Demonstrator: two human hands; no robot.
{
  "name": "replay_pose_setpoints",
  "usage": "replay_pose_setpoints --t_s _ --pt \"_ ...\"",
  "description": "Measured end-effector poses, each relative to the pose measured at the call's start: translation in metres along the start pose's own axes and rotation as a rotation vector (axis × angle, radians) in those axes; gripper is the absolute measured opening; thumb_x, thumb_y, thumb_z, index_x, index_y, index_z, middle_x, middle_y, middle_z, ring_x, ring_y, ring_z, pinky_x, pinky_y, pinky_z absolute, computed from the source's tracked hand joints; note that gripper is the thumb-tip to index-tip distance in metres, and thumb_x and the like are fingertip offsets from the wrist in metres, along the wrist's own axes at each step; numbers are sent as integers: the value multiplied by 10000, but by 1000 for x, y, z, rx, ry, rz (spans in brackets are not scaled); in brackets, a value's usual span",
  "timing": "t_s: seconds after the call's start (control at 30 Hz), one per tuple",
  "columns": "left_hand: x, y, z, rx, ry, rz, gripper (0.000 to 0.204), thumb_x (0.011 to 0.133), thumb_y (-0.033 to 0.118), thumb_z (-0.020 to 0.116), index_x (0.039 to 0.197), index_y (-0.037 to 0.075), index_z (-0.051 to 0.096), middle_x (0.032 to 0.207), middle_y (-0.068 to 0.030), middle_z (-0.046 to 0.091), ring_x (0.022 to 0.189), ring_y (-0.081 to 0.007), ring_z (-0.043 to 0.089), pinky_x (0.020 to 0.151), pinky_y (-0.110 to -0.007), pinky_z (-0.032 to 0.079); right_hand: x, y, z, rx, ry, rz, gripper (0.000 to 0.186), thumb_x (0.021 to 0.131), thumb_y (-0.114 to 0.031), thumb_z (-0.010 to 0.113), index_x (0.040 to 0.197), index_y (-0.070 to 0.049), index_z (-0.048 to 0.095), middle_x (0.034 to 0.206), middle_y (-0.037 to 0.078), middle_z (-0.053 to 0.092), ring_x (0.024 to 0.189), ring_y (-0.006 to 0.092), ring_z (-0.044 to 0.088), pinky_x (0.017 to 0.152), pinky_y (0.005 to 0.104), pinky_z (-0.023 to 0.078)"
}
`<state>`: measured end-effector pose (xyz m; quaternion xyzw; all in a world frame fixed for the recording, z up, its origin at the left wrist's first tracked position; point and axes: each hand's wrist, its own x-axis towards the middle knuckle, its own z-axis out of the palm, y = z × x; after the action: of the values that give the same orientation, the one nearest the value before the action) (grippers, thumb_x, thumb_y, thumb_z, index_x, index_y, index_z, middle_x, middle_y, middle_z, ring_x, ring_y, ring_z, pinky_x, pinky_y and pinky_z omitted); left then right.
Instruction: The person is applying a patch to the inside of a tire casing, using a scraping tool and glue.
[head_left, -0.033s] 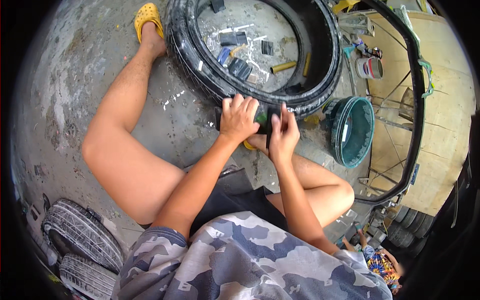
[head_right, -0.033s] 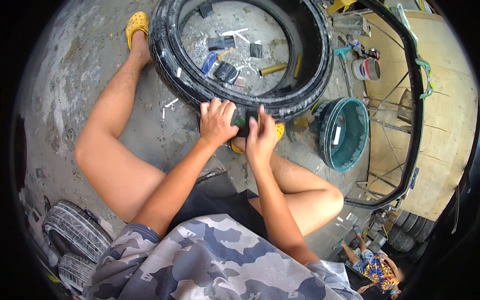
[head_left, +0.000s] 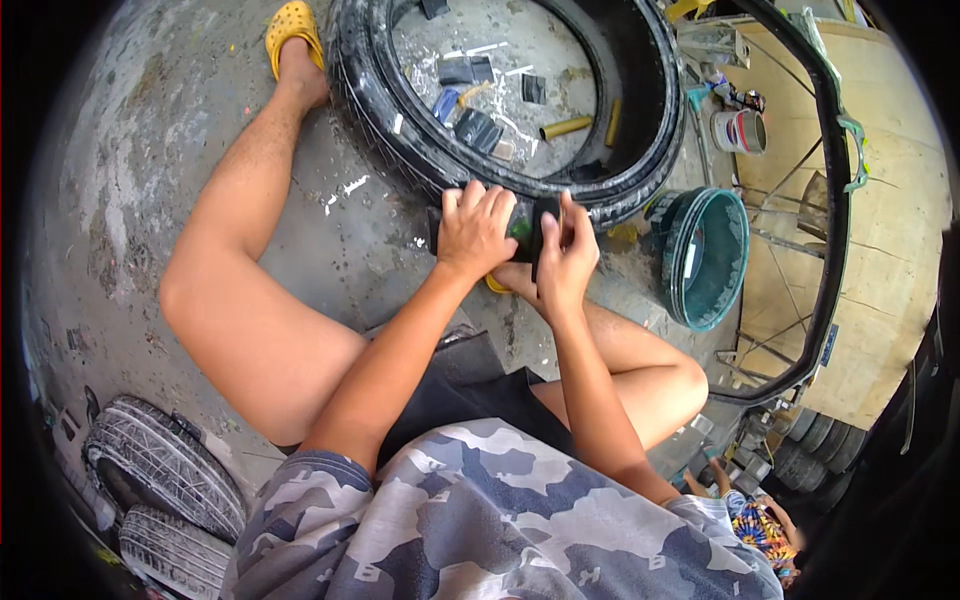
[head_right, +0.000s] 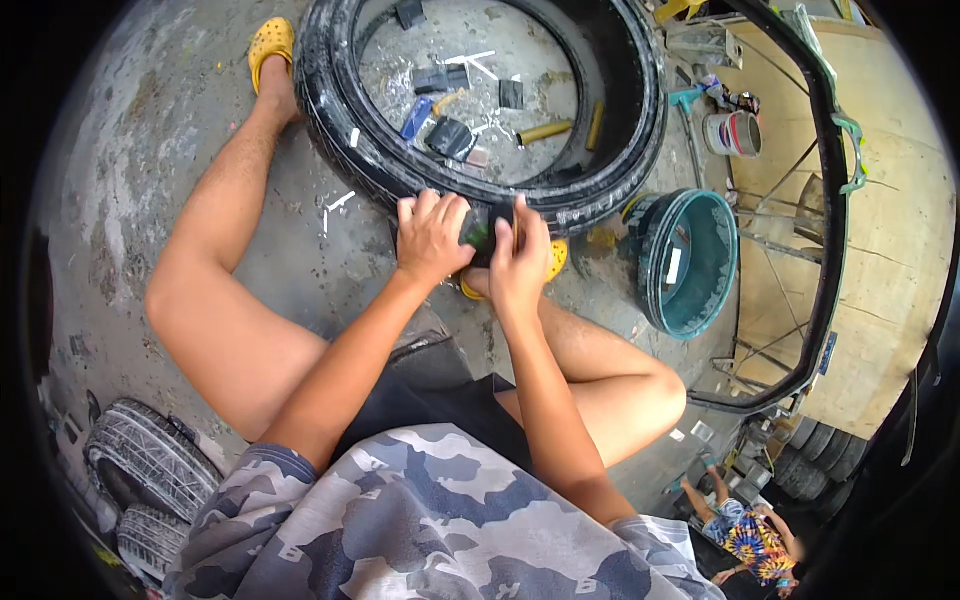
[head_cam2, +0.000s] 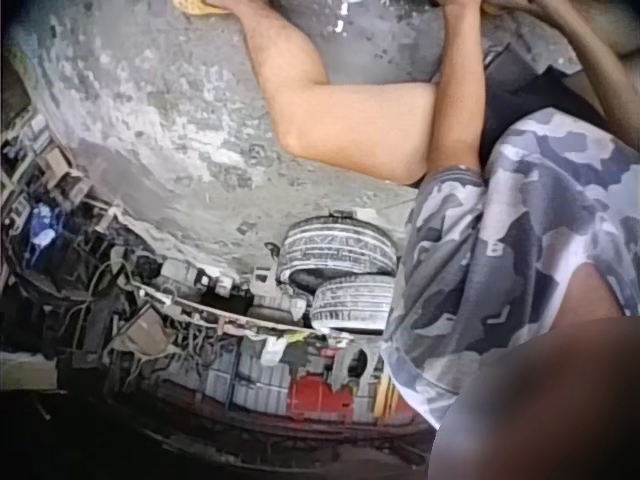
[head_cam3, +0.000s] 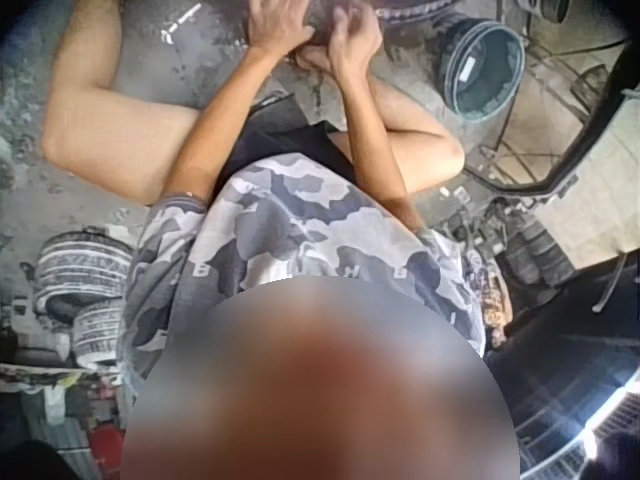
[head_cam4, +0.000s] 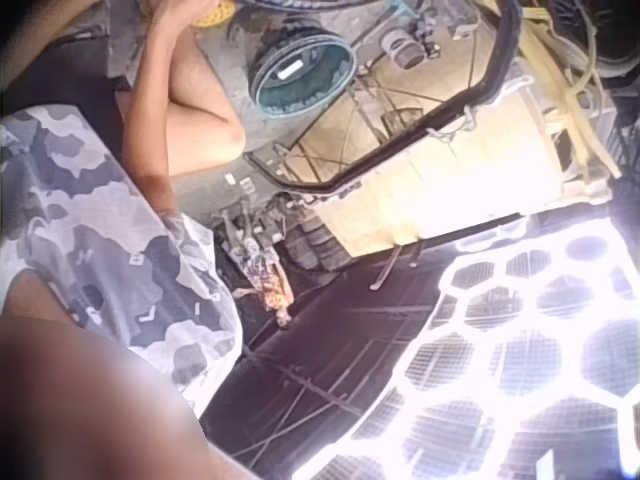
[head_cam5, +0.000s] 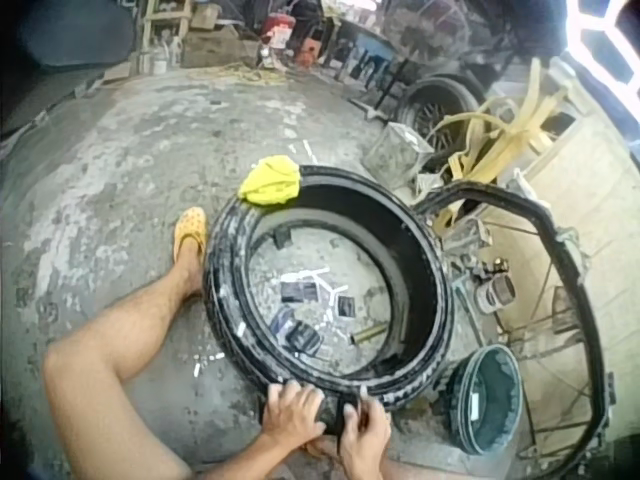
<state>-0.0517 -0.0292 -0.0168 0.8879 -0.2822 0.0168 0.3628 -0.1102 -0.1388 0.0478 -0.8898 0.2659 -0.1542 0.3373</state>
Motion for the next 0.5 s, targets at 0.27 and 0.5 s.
replay_pose_setpoints --t_s 0.27,0.5 --pt "2 -2 1 24 24 19 450 549 234 771 926 134 547 930 4 587 941 -225 519 816 -402 356 -21 10 -11 -14 -42 40 353 892 -35 648 1238 25 613 985 148 648 832 245 618 762 332 491" --pt "-1 -4 2 24 79 38 389 578 221 727 910 147 538 892 11 568 923 -219 517 803 -399 360 -45 25 -21 48 -80 182 365 891 -25 654 1244 46 597 1143 185 673 969 257 663 856 316 506"
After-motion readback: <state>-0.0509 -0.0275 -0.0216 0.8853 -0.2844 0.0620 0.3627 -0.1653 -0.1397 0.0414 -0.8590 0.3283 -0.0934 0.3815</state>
